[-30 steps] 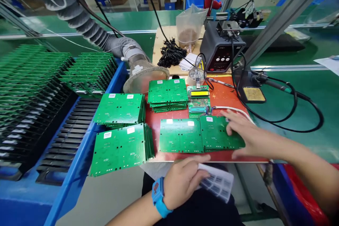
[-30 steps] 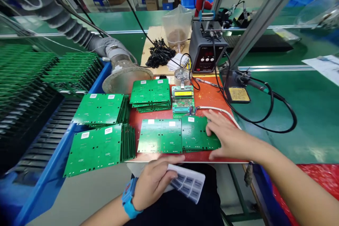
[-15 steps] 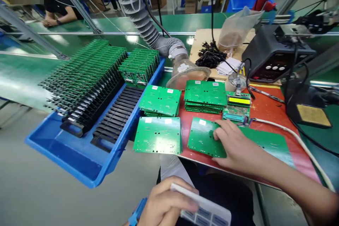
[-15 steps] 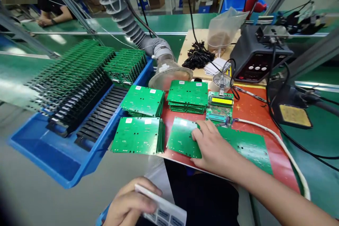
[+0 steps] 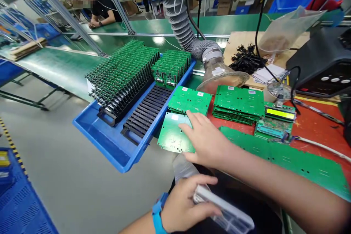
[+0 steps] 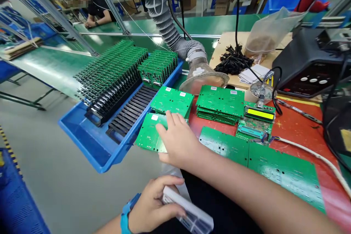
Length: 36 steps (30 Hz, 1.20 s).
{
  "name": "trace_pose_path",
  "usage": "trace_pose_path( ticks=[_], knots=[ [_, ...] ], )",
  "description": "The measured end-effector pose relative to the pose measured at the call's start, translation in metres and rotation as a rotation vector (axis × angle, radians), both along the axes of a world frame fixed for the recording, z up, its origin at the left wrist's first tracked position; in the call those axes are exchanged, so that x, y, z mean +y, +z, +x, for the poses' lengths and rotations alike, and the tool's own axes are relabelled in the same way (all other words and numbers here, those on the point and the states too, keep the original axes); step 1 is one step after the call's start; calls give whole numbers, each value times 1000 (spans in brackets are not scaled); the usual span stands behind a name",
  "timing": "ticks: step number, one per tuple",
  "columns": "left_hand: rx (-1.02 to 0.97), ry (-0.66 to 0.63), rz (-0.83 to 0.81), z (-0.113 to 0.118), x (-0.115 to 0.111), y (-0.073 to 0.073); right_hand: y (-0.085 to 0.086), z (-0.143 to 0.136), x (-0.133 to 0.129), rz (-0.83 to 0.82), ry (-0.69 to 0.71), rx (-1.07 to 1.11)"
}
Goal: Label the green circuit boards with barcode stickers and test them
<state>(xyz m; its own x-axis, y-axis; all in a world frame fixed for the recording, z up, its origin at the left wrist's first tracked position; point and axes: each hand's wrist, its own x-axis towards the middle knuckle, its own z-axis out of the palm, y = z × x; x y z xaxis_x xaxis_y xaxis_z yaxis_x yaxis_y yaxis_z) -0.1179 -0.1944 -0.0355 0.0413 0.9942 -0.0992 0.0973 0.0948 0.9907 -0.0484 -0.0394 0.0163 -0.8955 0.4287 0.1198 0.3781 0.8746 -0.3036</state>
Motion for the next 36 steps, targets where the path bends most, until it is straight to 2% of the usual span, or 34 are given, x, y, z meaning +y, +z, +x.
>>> trace_pose_path(
  ticks=[2, 5, 8, 10, 12, 14, 17, 22, 25, 28, 30, 33, 36],
  knots=[
    [34, 144, -105, -1, 4, 3, -1, 18, 5, -14, -7, 67],
    [18, 290, -150, 2, 16, 6, 6, 71, 4, -142, -136, 173],
    [11, 304, -138, 11, 27, 7, 10, 117, -12, -420, -216, 136],
    [46, 280, -98, 18, 33, 8, 8, 132, -25, -591, -271, 107],
    [99, 244, -26, 23, 37, 9, 3, 136, -34, -684, -354, 140],
    [164, 204, 66, 28, 41, 9, -2, 137, -37, -709, -412, 182],
    [275, 184, 153, 36, 47, 7, -7, 144, -35, -714, -411, 181],
    [416, 272, 123, 50, 51, -3, -12, 163, -34, -797, -410, 115],
    [425, 242, 114, 54, 53, -8, -12, 169, -33, -827, -490, 93],
    [431, 213, 108, 54, 55, -12, -11, 169, -28, -812, -478, 116],
    [441, 236, 62, 54, 55, -15, -11, 167, -19, -817, -464, 156],
    [406, 271, -31, 53, 54, -22, -16, 161, 6, -786, -531, 230],
    [331, 201, -25, 53, 53, -29, -31, 145, 40, -665, -615, 138]
  ],
)
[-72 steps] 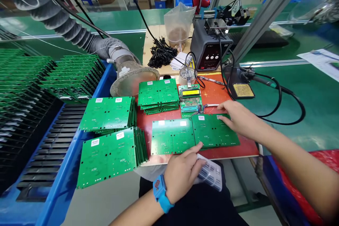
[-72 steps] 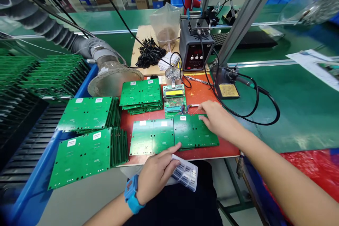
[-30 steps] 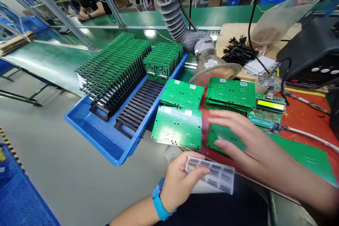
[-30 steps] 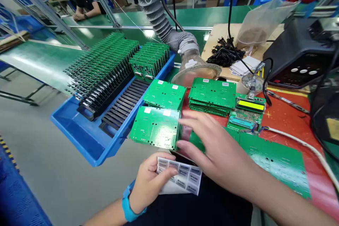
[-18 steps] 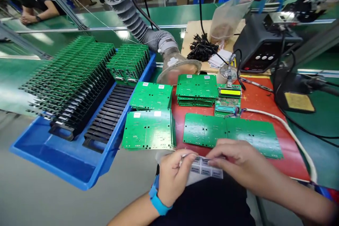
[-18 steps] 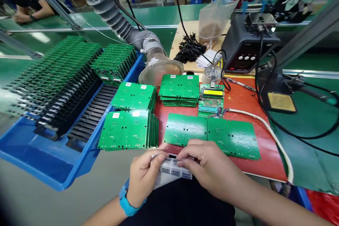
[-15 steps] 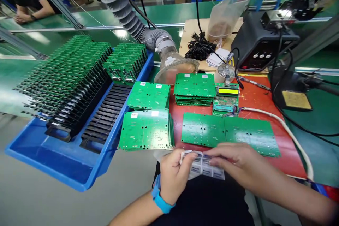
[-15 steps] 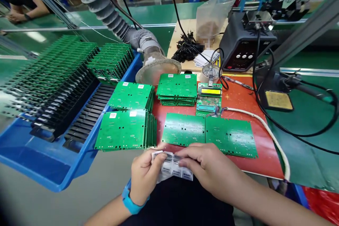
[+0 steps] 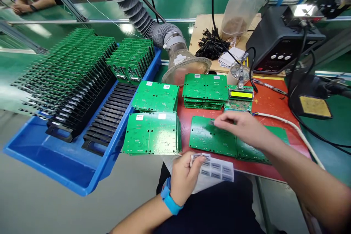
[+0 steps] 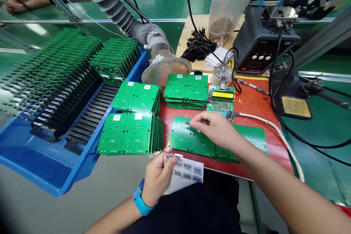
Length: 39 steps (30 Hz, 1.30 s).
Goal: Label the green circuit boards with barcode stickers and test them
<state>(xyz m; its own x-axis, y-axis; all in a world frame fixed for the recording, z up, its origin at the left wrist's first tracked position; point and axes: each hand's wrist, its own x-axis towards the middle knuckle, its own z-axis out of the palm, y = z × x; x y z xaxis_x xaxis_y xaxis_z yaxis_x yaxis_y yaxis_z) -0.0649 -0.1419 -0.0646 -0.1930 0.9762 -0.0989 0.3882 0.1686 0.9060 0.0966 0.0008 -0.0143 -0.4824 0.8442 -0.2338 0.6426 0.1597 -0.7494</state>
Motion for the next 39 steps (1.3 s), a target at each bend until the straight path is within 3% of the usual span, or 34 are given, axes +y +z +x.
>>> trace_pose_path(
  ticks=[5, 8, 11, 13, 16, 18, 21, 23, 25, 29, 31, 35, 39],
  knots=[
    [-18, -157, 82, -2, 3, -5, -24, -35, 23, 169, 94, -217],
    [23, -162, 65, -3, 6, -6, -22, -39, 14, 381, 90, -294],
    [15, -161, 54, -4, 6, -5, -13, -23, 10, 603, 61, -343],
    [8, -178, 44, -4, 6, -4, -11, -6, 14, 507, 56, -260],
    [8, -200, 23, -4, 6, -3, -16, 17, 20, 176, 119, -113],
    [10, -200, 13, -4, 6, -1, -24, 24, 20, 112, 147, -109],
    [5, -194, -4, -4, 7, 2, -30, 26, 9, 336, 129, -219],
    [0, -195, -30, -4, 8, 5, -25, 23, -2, 542, 77, -263],
    [-3, -213, -49, -4, 8, 8, -15, 19, -15, 616, 65, -193],
    [42, -263, -10, -1, 8, 14, 6, 4, -40, 281, 239, 63],
    [92, -271, 9, 1, 8, 16, 10, -4, -50, 109, 238, 134],
    [161, -280, 47, 3, 8, 14, 7, 6, -50, -24, 53, 241],
    [129, -263, 56, 7, 10, 12, 1, 61, -17, 18, -153, 60]
  ],
)
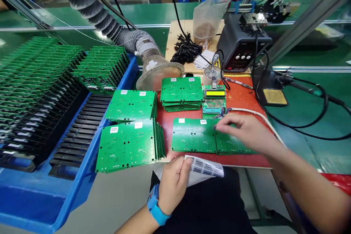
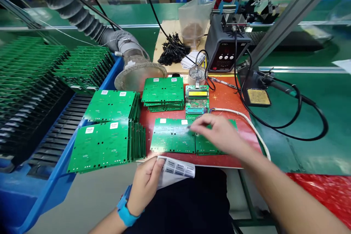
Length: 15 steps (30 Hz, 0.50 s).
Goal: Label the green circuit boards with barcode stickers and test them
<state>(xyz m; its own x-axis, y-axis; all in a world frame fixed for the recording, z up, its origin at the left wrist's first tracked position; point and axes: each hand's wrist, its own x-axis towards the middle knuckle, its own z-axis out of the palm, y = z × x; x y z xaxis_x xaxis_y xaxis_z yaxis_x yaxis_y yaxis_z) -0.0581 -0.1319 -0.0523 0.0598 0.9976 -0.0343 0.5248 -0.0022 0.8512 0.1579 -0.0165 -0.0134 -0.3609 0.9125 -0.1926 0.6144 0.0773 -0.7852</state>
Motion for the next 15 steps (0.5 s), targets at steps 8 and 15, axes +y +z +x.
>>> trace_pose_path(
  ticks=[8, 15],
  knots=[
    [-137, 33, -115, 4, 6, -4, -18, 31, 31, 169, 126, -473],
    [-133, 53, -190, 4, 9, -12, -7, 33, 4, 643, 20, -780]
  ],
)
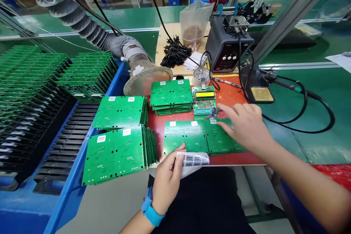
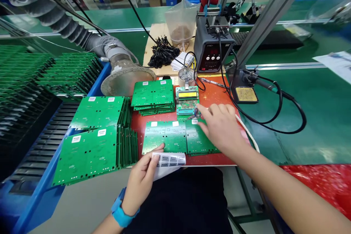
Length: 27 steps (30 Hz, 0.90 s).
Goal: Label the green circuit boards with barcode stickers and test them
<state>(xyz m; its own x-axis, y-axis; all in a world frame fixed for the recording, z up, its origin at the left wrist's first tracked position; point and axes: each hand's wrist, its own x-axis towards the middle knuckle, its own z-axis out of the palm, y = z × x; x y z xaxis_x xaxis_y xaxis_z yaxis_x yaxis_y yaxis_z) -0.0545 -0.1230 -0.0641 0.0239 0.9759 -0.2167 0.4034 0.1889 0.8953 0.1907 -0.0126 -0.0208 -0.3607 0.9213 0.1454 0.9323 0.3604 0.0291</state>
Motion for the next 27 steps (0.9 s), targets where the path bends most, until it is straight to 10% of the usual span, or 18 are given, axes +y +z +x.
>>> trace_pose_path(
  ticks=[7, 16, 23, 27],
  knots=[
    [19, 9, 46, -2, -9, 2, -10, 56, 24, -547, 49, 421],
    [48, -119, 401, -22, -26, 13, -26, 52, -4, -181, 81, 313],
    [-173, -98, 493, -37, -35, 37, -10, 60, -15, -444, 265, 144],
    [-345, -3, 463, -41, -41, 36, 7, 18, -12, -422, 273, 166]
  ],
)
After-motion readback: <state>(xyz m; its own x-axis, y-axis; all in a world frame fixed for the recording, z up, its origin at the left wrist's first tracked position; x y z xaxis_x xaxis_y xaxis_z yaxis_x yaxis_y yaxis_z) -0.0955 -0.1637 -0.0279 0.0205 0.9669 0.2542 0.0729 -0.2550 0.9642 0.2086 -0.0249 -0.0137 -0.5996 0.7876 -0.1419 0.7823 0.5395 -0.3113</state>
